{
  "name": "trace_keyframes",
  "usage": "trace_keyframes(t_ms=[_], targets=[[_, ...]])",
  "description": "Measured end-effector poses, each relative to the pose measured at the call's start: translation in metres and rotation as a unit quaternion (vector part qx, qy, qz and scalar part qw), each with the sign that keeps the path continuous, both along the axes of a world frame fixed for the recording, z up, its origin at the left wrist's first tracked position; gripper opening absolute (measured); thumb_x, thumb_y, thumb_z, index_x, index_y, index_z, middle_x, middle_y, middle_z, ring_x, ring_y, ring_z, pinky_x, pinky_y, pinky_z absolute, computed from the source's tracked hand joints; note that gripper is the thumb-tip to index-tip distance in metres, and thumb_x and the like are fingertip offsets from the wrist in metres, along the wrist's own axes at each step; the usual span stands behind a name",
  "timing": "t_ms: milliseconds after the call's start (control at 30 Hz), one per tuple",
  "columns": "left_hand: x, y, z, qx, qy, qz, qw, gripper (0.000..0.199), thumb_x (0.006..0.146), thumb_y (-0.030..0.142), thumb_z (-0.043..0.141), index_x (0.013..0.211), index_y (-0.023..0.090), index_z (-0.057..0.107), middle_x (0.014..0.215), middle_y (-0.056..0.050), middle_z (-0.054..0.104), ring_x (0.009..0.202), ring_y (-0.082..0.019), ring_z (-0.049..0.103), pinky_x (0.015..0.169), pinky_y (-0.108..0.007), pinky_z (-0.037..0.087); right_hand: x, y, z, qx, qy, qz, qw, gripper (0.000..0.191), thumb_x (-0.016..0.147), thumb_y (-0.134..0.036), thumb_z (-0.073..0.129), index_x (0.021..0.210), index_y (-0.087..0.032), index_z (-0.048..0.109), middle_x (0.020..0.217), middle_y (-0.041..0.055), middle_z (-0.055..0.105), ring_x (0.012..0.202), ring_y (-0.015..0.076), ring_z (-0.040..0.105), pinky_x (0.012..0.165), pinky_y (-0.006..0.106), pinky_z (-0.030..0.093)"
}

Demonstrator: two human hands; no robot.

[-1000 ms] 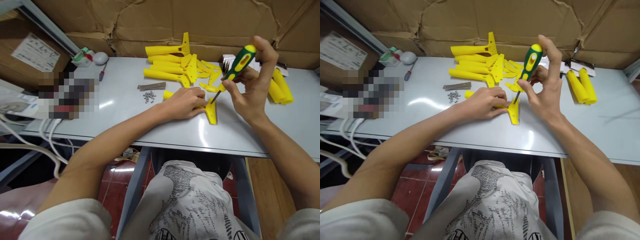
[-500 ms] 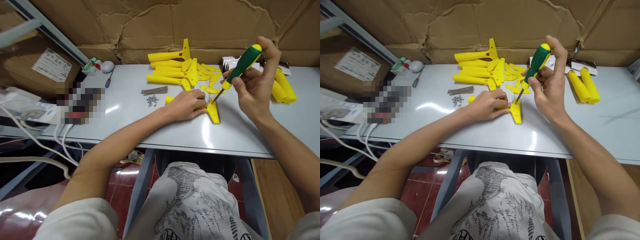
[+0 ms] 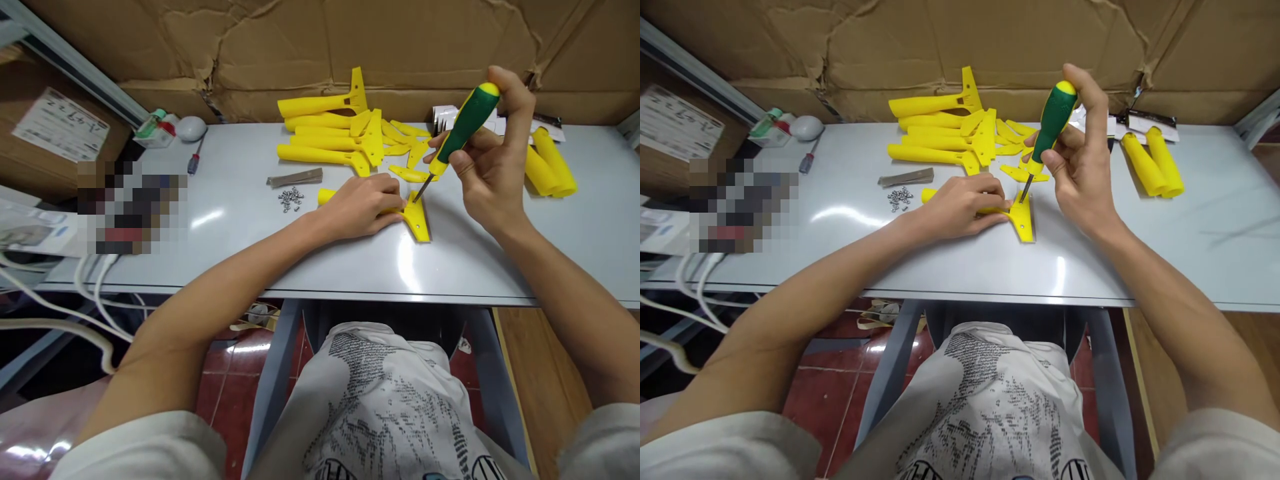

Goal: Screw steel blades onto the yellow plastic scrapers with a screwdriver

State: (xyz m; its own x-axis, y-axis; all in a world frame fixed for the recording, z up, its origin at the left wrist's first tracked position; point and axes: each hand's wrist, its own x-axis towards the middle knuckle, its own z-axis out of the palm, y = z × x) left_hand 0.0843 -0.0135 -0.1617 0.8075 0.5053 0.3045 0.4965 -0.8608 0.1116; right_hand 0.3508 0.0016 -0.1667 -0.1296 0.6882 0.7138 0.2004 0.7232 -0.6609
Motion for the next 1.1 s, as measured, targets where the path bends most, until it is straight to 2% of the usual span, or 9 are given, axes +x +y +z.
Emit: trace_keyframes(t_ms=[100,233,400,467,567,633,767,933,1100], targets=[[0.000,0.001,0.000,0.000,0.000,-0.003,1.000,0.028,0.117,0.037,0.064,0.121,0.019,0.084,0.119,-0.013,0.080,0.113,-0.030,0.074,0.083,-0.039,0.052,-0.002,0.001,0.003,-0.007,-0.009,0.007,1.000,0.090,0.088,-0.092,0.076,0.163,-0.056,0.043,0.185,-0.0004,0.038,0.127,0.0344,0.080,0.100,0.057,0.075],[0.000,0.001,-0.001,0.004,-0.003,-0.006,1.000,0.026,0.116,0.036,0.066,0.121,0.019,0.084,0.119,-0.012,0.080,0.114,-0.030,0.075,0.084,-0.039,0.052,-0.002,0.004,0.004,-0.011,-0.021,0.019,1.000,0.094,0.083,-0.094,0.077,0.161,-0.055,0.042,0.176,0.0026,0.045,0.127,0.0352,0.078,0.096,0.057,0.075],[0.001,0.001,-0.002,0.019,0.003,0.002,1.000,0.025,0.116,0.036,0.066,0.120,0.019,0.085,0.118,-0.012,0.080,0.112,-0.030,0.075,0.081,-0.039,0.051,-0.001,0.006,0.004,0.042,-0.031,0.018,0.998,0.087,0.082,-0.091,0.082,0.155,-0.061,0.045,0.163,0.0013,0.053,0.108,0.0318,0.082,0.085,0.056,0.075],[0.002,0.000,-0.002,0.027,0.005,0.002,1.000,0.024,0.116,0.035,0.068,0.121,0.019,0.085,0.118,-0.012,0.080,0.112,-0.029,0.075,0.082,-0.039,0.052,-0.003,0.008,-0.001,0.064,-0.031,-0.019,0.997,0.087,0.083,-0.092,0.081,0.155,-0.058,0.044,0.156,0.0032,0.059,0.106,0.0312,0.083,0.081,0.053,0.074],[0.002,0.000,-0.003,0.036,0.004,0.001,0.999,0.024,0.116,0.035,0.067,0.121,0.019,0.085,0.117,-0.012,0.080,0.110,-0.029,0.074,0.081,-0.039,0.052,-0.009,0.016,-0.014,0.089,-0.024,-0.079,0.993,0.091,0.086,-0.092,0.080,0.157,-0.053,0.039,0.141,0.0048,0.071,0.115,0.0350,0.082,0.077,0.051,0.074],[0.001,-0.001,-0.004,0.042,0.004,0.000,0.999,0.026,0.117,0.036,0.066,0.121,0.019,0.085,0.115,-0.012,0.080,0.108,-0.028,0.074,0.080,-0.039,0.051,-0.011,0.023,-0.024,0.105,-0.003,-0.088,0.991,0.096,0.085,-0.091,0.083,0.159,-0.053,0.037,0.134,0.0040,0.074,0.120,0.0378,0.082,0.076,0.051,0.075],[0.001,-0.001,-0.005,0.051,0.006,-0.002,0.999,0.025,0.117,0.035,0.066,0.123,0.019,0.085,0.115,-0.012,0.080,0.107,-0.028,0.075,0.079,-0.038,0.051,-0.012,0.030,-0.036,0.090,0.016,-0.083,0.992,0.095,0.087,-0.087,0.086,0.161,-0.054,0.037,0.137,0.0041,0.074,0.128,0.0397,0.081,0.079,0.051,0.077],[0.001,0.000,-0.003,0.040,0.004,-0.005,0.999,0.026,0.116,0.035,0.069,0.121,0.016,0.085,0.114,-0.012,0.081,0.106,-0.028,0.076,0.077,-0.037,0.050,-0.019,0.011,-0.020,0.093,0.015,-0.103,0.990,0.093,0.088,-0.087,0.083,0.161,-0.053,0.037,0.135,0.0051,0.073,0.131,0.0407,0.079,0.083,0.055,0.076],[-0.002,0.002,-0.002,0.029,0.002,-0.001,1.000,0.027,0.116,0.038,0.066,0.124,0.020,0.086,0.116,-0.012,0.081,0.107,-0.028,0.075,0.078,-0.037,0.050,-0.026,-0.006,-0.002,0.128,0.024,-0.148,0.980,0.082,0.090,-0.089,0.074,0.158,-0.053,0.044,0.110,0.0041,0.072,0.107,0.0372,0.081,0.080,0.055,0.073]])
